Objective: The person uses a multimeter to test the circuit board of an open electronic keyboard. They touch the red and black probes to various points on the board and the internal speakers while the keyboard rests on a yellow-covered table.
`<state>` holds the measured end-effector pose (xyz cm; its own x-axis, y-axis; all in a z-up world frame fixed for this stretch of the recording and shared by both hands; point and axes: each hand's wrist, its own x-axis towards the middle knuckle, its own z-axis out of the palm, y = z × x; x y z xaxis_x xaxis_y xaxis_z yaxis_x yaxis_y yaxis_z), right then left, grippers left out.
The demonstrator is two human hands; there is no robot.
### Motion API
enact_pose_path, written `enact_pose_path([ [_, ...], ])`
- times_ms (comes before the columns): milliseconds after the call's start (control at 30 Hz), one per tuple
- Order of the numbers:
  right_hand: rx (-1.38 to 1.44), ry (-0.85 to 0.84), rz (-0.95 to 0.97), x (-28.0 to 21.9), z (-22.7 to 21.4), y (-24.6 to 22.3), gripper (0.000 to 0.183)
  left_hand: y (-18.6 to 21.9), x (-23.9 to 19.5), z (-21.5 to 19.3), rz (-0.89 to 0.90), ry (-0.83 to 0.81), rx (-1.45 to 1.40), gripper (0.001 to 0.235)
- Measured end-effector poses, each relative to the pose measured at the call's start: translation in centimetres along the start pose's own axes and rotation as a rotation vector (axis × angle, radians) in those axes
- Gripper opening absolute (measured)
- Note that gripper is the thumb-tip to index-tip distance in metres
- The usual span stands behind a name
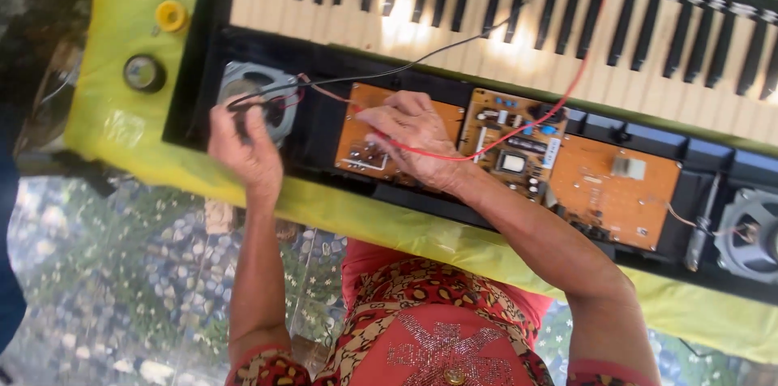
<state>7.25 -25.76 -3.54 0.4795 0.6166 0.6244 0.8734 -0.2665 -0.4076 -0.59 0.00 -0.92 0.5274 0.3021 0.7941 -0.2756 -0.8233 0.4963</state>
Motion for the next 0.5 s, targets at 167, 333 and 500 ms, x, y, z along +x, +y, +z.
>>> enact_pose_path([
  [167,0.034,-0.007,0.029,0.1,-0.5,-0.2,0.031,-0.3,0.1,0.6,0.02,0.054,-0.069,0.02],
  [333,0.05,-0.027,0.061,0.3,-0.5,-0.6,0.027,0.7,0.7,0.4,0.011,0.085,-0.131,0.013],
  [500,0.021,0.001,0.079,0.1,0.0,-0.7,0.023,0.1,0.3,0.6,-0.005,0.035,-0.126,0.012],
])
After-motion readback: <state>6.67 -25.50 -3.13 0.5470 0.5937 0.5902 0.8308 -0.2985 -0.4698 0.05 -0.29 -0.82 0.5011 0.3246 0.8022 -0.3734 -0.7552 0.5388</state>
